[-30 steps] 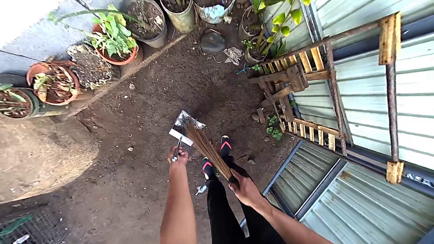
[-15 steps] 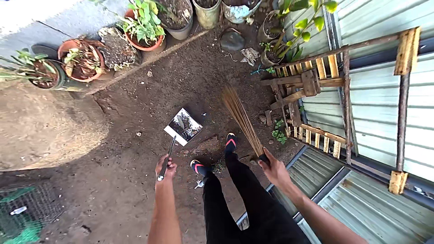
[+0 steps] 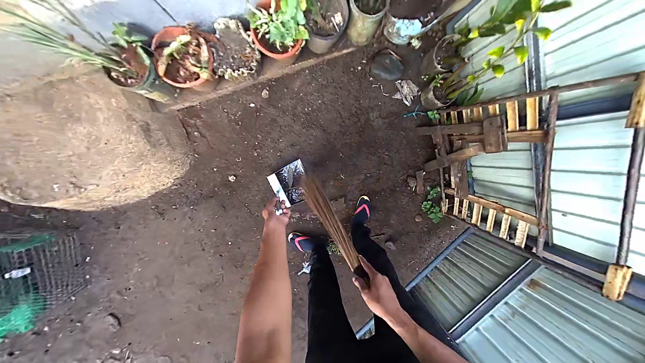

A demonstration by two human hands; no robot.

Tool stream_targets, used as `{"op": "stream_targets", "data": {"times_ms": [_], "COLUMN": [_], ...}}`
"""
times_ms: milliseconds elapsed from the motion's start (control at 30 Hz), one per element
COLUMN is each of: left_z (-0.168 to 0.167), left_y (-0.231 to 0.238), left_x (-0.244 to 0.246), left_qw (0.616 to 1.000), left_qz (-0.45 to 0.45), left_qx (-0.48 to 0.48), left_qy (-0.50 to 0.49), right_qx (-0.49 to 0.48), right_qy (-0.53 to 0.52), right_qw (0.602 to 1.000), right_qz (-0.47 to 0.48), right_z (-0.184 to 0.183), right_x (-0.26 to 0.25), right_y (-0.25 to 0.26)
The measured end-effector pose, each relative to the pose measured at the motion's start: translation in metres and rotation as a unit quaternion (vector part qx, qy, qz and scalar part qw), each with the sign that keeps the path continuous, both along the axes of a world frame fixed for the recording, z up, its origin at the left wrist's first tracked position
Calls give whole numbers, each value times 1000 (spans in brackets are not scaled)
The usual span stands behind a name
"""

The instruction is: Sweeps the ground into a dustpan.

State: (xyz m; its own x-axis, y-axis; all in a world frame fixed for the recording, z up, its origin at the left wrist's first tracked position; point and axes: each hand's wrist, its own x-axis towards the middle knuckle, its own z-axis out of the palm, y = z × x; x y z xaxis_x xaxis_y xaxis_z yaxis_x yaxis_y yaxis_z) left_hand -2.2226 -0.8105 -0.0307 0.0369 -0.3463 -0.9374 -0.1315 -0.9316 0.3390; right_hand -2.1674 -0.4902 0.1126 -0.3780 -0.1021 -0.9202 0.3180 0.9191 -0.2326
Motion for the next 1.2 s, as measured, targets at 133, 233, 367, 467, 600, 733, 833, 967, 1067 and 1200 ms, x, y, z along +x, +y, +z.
{"op": "stream_targets", "data": {"times_ms": [133, 233, 367, 467, 600, 733, 833, 967, 1067, 1200], "left_z": [15, 32, 44, 43, 31, 4, -11, -23, -18, -12], "left_y": [-36, -57, -83, -102, -128, -153, -176, -201, -220, -226], "left_x": [60, 98, 139, 163, 179, 189, 198, 215, 228, 255], "left_qw": [997, 992, 985, 980, 984, 985, 982, 981, 978, 977], "left_qz": [33, 68, 131, 166, 175, 167, 180, 193, 207, 209], "left_qx": [37, 50, 54, 53, 33, 10, 3, 8, 17, 38], "left_qy": [64, 90, 99, 95, 10, -50, -49, -22, 1, 22], "right_qx": [-30, -5, 27, 73, 91, 81, 66, 47, 55, 91], "right_qy": [92, 158, 183, 179, 216, 172, 75, -9, 2, 114], "right_qw": [995, 987, 975, 956, 923, 936, 932, 942, 954, 958], "right_qz": [-37, 19, 125, 221, 304, 298, 348, 333, 295, 245], "right_z": [24, 18, -4, -32, -89, -105, -80, -7, 37, 21], "right_x": [6, -13, -77, -122, -133, -70, -6, 46, 57, 33], "right_y": [3, -18, -99, -174, -261, -327, -338, -297, -270, -267]}}
